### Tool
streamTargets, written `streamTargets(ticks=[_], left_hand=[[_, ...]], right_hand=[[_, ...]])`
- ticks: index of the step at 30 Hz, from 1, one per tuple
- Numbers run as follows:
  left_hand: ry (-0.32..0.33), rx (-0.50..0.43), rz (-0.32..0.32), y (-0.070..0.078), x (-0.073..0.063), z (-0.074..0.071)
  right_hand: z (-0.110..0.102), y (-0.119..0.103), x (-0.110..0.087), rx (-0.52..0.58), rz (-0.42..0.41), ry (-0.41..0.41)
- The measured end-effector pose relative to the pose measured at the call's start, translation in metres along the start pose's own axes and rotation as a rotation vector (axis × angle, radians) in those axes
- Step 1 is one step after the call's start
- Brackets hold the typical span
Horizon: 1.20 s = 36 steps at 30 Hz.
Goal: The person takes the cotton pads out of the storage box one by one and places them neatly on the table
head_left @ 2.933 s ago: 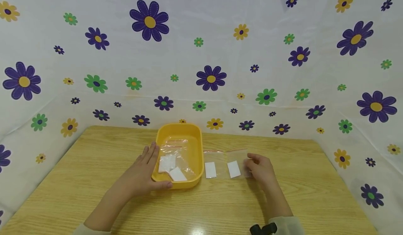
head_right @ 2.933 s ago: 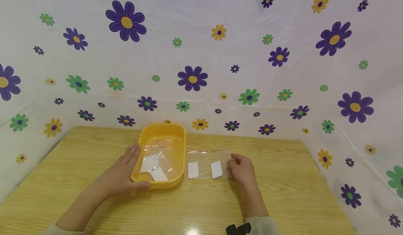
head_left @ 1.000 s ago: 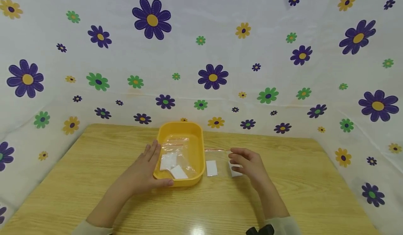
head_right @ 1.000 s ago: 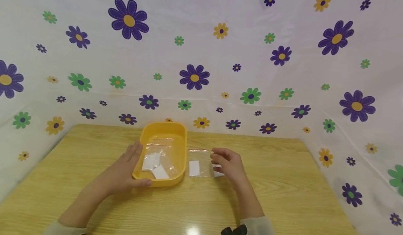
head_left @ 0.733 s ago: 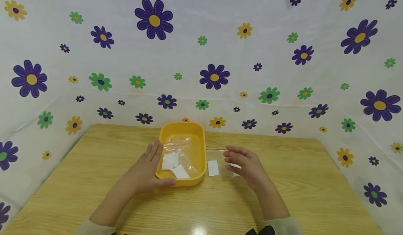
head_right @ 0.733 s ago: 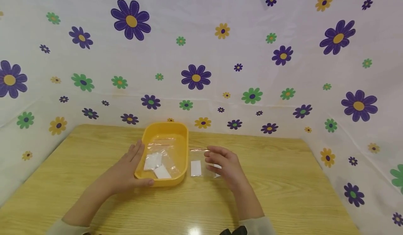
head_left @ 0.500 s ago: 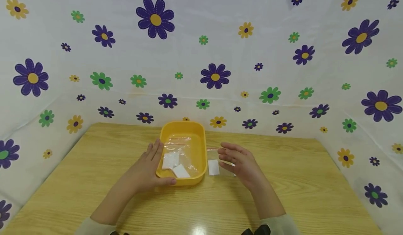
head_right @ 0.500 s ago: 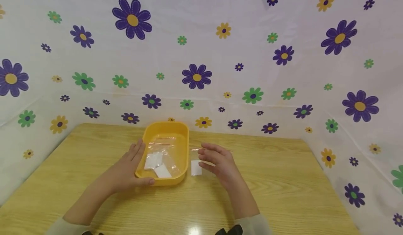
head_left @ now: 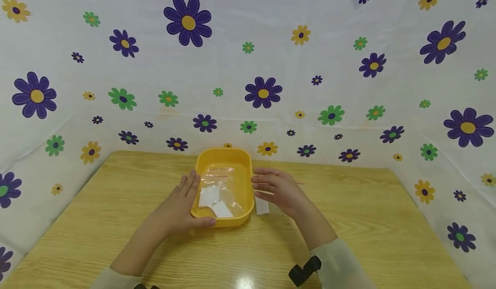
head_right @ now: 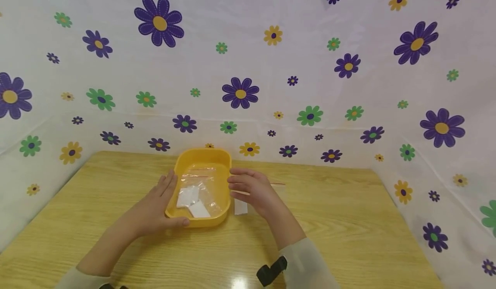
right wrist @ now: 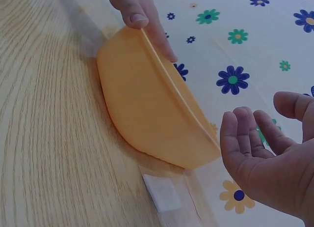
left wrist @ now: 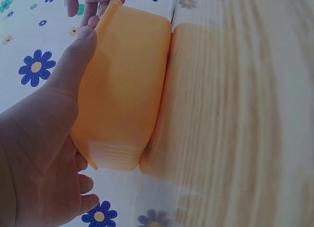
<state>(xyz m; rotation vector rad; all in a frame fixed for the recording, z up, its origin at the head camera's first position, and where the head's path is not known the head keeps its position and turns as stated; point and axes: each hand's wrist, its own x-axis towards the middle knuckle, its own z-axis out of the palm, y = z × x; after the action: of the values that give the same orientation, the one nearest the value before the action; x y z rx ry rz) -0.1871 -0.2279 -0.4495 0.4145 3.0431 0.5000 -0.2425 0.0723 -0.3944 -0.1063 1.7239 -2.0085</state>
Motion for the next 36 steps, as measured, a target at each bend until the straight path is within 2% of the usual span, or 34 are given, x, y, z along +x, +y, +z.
streamTargets(ticks=[9,24,36], left_hand=[[-0.004,0.006,0.004,0.005,-0.002,-0.003],[0.003,-0.009,-0.002,0.005,-0.003,-0.006],[-0.006,-0.009,-0.009,0.004,-0.003,-0.005]], right_hand=[[0.011,-0.001,0.013,0.07,0.067,-0.024],[0.046,-0.004,0.037,0.009,0.109,-0.015],[0.073,0.014,0.048,-0.057,0.129,0.014]])
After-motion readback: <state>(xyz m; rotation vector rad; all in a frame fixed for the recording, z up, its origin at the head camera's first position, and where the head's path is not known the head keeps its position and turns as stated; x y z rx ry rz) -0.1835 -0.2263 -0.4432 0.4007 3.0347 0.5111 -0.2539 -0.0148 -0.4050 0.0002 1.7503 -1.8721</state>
